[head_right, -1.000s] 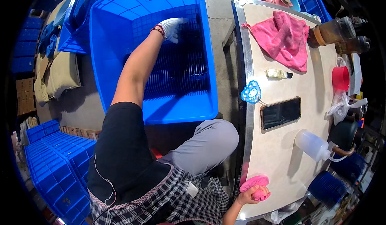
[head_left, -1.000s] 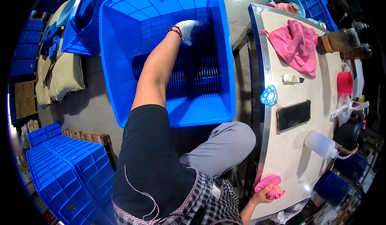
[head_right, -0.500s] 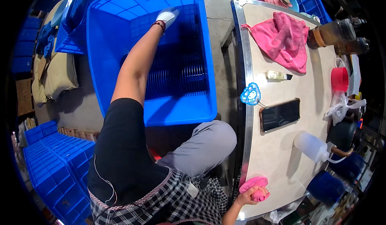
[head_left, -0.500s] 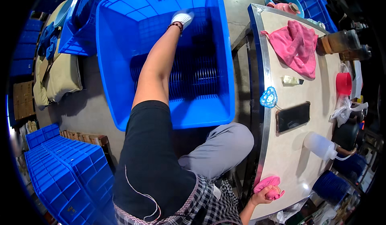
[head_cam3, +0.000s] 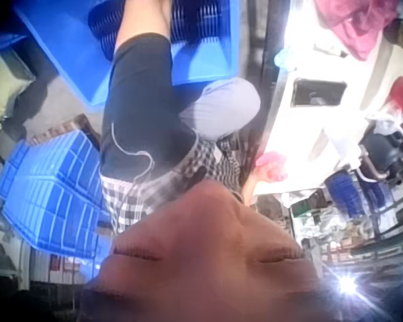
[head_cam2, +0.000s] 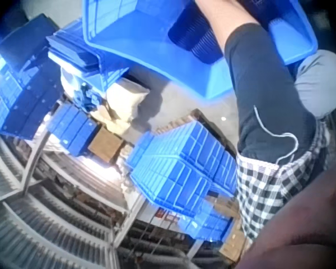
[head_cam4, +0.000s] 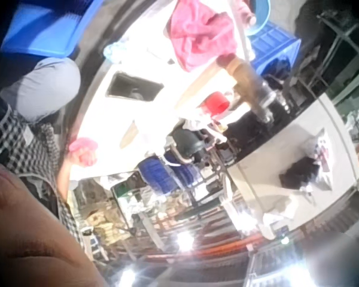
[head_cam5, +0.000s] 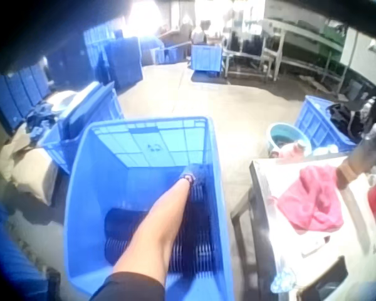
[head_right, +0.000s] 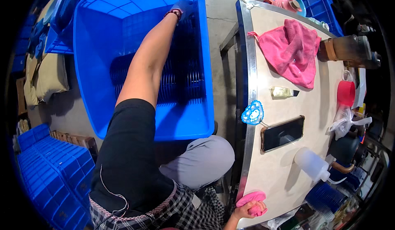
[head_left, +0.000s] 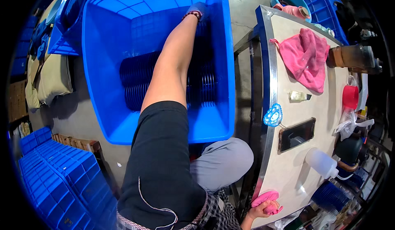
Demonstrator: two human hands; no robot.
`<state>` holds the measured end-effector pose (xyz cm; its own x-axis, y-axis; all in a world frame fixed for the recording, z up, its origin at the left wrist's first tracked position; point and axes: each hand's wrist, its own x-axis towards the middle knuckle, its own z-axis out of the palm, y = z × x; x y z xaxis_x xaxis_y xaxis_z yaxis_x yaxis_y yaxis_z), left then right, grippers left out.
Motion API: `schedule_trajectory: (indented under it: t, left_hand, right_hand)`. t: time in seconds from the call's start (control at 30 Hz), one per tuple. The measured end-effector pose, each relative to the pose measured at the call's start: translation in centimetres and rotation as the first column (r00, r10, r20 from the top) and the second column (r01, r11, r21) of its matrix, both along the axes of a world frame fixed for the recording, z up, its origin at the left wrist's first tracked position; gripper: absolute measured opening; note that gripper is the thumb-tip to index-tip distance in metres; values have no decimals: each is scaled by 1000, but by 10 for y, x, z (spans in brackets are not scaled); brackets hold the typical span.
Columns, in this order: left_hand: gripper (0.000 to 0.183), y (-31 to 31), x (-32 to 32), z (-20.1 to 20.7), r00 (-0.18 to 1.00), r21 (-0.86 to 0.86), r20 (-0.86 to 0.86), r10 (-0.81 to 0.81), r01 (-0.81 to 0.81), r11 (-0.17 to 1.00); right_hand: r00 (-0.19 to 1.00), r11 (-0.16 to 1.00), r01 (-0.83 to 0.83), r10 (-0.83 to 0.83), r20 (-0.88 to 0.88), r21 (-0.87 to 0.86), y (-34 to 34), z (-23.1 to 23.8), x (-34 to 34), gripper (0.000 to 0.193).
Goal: The person wipes blue circular plastic parts with a pink cloth and places them into a blue crate. They repeatedly pick up parts from a stack, wipe them, and stack them in the crate.
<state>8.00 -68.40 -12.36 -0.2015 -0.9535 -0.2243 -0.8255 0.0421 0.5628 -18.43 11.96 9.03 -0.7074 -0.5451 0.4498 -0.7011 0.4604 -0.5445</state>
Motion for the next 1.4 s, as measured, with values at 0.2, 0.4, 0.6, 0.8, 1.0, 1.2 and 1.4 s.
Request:
schedule_trajectory:
  t: [0.2,0.4,0.6,0.8,1.0,1.2,1.4]
  left_hand:
    - [25,25,-5,76,680,-46,644,-351,493,869]
    - [29,42,21,26,639,-74,516,-570,696,714]
    - [38,59,-9,82,958,-68,286,-2,23,997]
    - [48,131,11,98,998,-107,57,-28,34,994]
    - [54,132,17,47,890,-220,452,-49,165,961]
    - [54,69,44,8,970,-177,157,187,-159,971]
    - [58,94,27,12,992,-1,-60,-108,108,994]
  right_hand:
    - [999,1000,26,-26,-35,11,-4,2,6,9]
    - [1000,1000,-15,14,14,22,-6,7,2,10]
    - [993,994,110,-111,-44,-12,-6,1,23,9]
    - [999,999,41,-41,24,-14,-4,3,5,9]
    - [998,999,-1,4,-68,37,-3,3,2,9]
    - [999,1000,27,-27,-34,-10,-8,1,4,8]
    - [998,998,67,-67,-8,-4,9,-7,-1,8]
